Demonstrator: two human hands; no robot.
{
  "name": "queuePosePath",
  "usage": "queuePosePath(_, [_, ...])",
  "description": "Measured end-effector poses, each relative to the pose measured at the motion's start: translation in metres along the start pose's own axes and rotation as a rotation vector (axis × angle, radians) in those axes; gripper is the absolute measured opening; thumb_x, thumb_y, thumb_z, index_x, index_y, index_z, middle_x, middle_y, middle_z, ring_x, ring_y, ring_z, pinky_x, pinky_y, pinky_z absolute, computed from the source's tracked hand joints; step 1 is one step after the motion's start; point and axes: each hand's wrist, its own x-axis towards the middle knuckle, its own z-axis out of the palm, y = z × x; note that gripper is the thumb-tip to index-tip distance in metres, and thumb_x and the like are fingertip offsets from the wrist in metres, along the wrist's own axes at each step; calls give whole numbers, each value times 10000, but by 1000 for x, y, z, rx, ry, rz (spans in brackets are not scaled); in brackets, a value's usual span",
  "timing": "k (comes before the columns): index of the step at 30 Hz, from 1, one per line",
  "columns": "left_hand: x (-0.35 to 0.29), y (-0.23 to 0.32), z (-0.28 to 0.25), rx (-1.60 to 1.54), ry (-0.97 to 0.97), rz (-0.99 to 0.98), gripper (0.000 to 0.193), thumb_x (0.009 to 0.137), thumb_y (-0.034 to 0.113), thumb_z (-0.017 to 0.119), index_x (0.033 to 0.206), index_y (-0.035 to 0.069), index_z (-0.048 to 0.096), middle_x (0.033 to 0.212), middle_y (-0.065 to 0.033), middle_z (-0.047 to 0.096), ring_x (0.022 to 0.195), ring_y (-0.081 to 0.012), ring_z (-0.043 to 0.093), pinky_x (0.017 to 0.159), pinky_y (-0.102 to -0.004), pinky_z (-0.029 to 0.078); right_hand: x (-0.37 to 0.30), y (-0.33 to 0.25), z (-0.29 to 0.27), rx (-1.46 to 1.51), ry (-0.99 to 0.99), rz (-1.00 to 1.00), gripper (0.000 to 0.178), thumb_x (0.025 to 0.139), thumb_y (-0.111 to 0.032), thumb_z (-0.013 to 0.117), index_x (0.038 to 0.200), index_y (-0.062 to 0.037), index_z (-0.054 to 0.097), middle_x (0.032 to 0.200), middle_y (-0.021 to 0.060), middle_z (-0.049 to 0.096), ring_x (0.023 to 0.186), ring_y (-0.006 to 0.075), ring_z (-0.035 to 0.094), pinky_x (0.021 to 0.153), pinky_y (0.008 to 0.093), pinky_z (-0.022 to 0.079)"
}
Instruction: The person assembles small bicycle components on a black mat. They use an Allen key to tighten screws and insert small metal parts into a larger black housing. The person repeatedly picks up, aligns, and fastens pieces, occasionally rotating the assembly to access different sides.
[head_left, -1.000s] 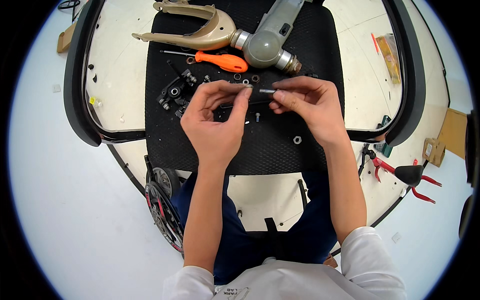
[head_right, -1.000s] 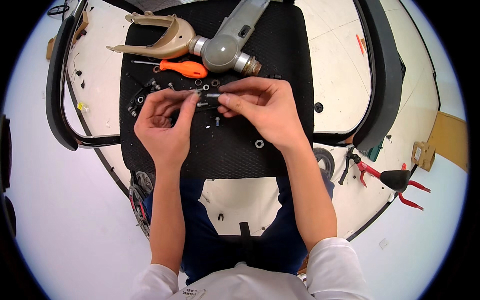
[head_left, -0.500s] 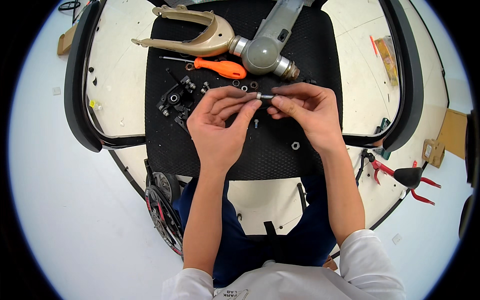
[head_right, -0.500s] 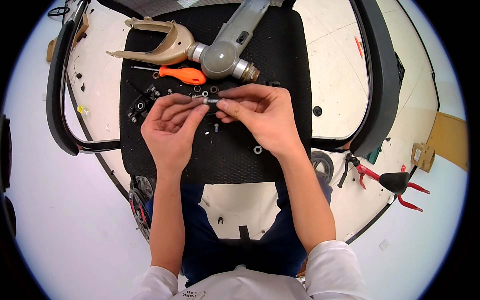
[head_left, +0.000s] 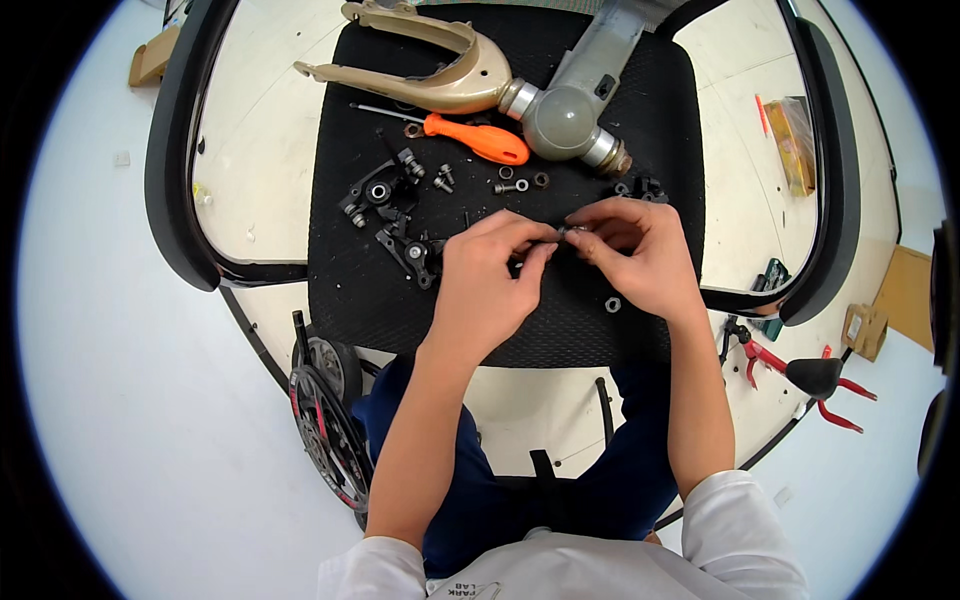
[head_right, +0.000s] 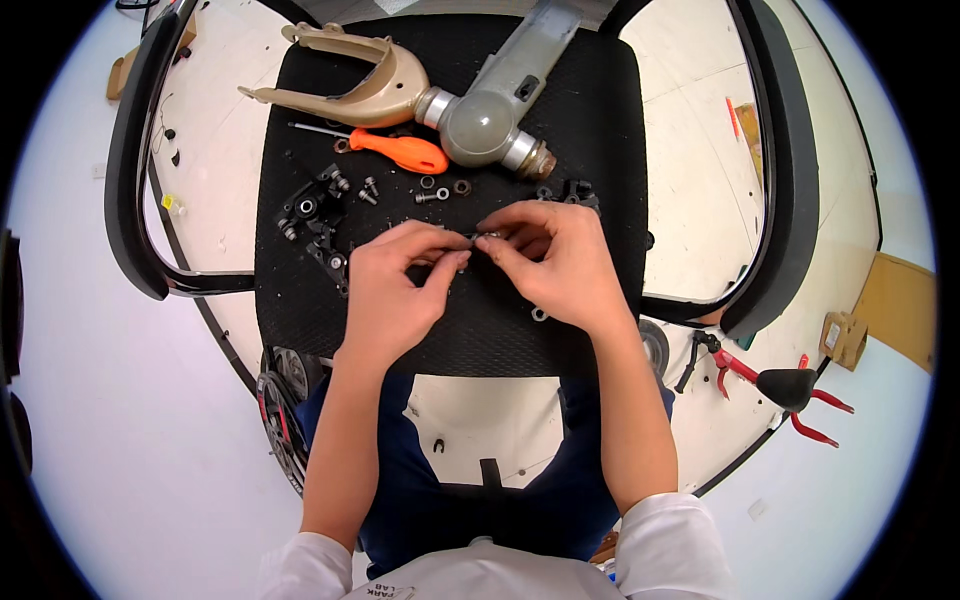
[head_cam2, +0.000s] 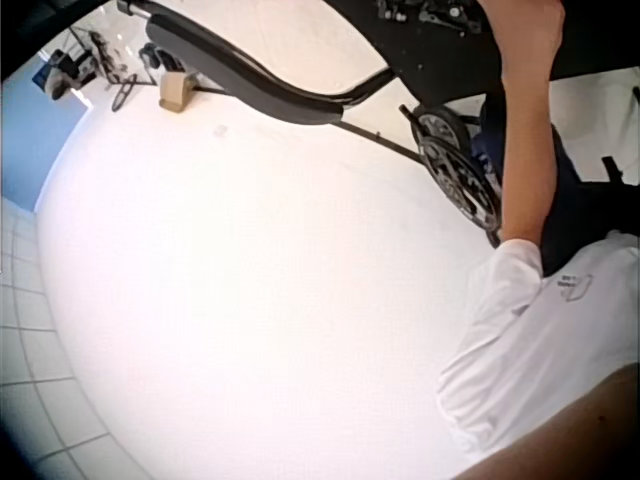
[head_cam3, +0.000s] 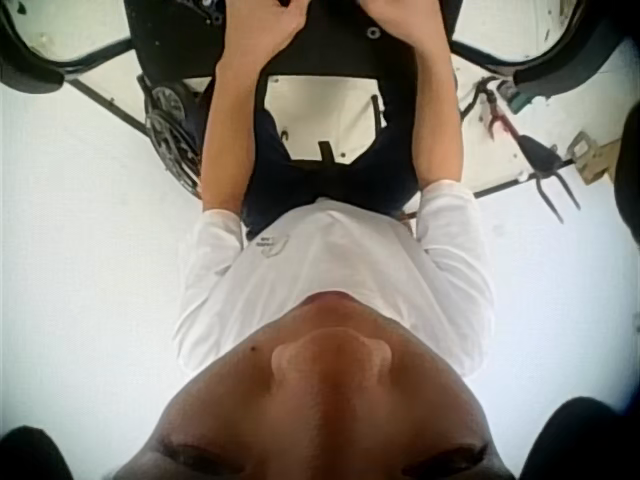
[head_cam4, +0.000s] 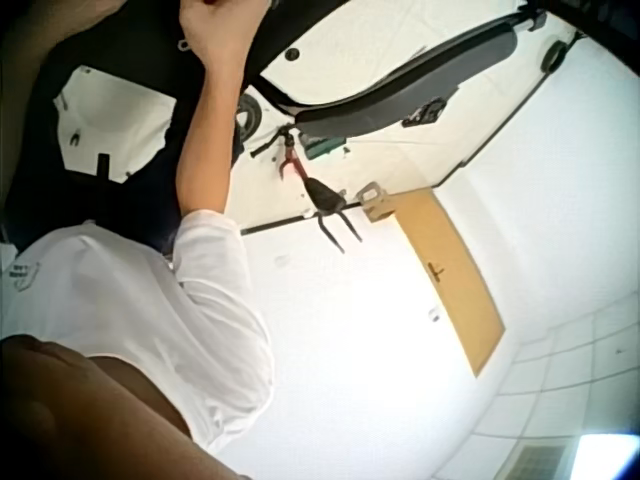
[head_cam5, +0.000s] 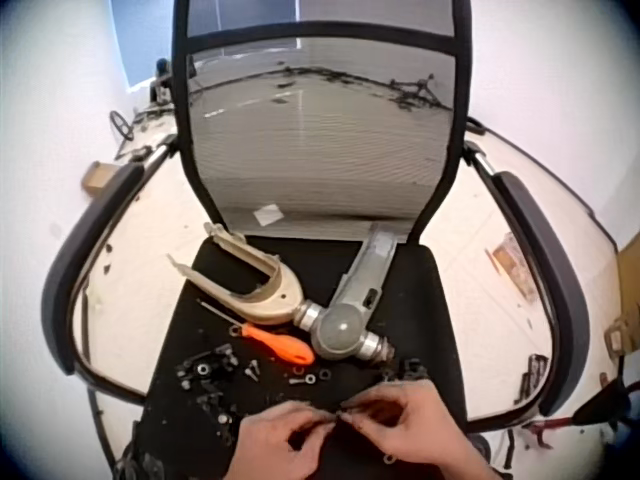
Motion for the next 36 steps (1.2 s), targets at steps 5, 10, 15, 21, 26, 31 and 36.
queuePosePath(5, [1, 4, 3, 72, 30, -62, 171, 782, 8, 706, 948, -30, 688, 843, -116, 665, 689, -179, 681, 631, -259, 548, 5, -3, -5, -108, 19, 6, 105, 791, -50, 710, 866, 22, 694, 685, 57, 660, 581, 62, 589, 545, 209, 479])
queuePosePath(10, [-3, -2, 5, 120, 21, -66, 236, 778, 17, 713, 1003, -43, 671, 850, -114, 643, 643, -171, 653, 581, -275, 521, 6, 1, 3, -160, -73, -18, 104, 787, -44, 691, 856, 33, 677, 675, 63, 654, 569, 69, 588, 532, 216, 477])
queuePosePath(15, [-3, -7, 6, 230, 117, -60, 253, 767, 35, 723, 1006, -35, 677, 810, -116, 609, 554, -170, 586, 541, -298, 475, 4, -4, 4, -186, -13, -11, 114, 792, -52, 684, 860, 37, 666, 671, 67, 648, 561, 78, 593, 522, 218, 474])
queuePosePath(21, [7, -15, 26, 395, 314, 111, 217, 799, 103, 705, 961, -41, 683, 842, -152, 599, 682, -303, 622, 621, -378, 505, 3, -2, 2, -194, 35, -50, 120, 786, -52, 692, 862, 38, 667, 677, 67, 647, 563, 70, 593, 517, 217, 470])
queuePosePath(26, [11, -12, 34, 422, 329, 4, 187, 801, 85, 692, 941, -39, 685, 851, -158, 611, 710, -313, 629, 642, -378, 508, 4, 1, 1, -109, 22, -12, 123, 811, -44, 689, 890, 47, 664, 716, 70, 662, 599, 77, 614, 544, 213, 483])
queuePosePath(31, [10, 6, 34, -9, 266, 9, 117, 793, 41, 704, 889, -23, 717, 811, -128, 676, 623, -180, 652, 574, -274, 509, -1, 0, -12, 122, 70, -3, 139, 869, -9, 653, 977, 79, 661, 789, 104, 688, 723, 135, 680, 670, 249, 561])
queuePosePath(36, [11, 11, 38, -342, 175, -147, 141, 824, 40, 716, 935, -48, 718, 863, -121, 716, 717, -117, 684, 638, -221, 543, -4, 6, -26, 193, 160, -57, 158, 871, 10, 653, 1004, 94, 658, 862, 131, 698, 771, 175, 693, 711, 279, 580])
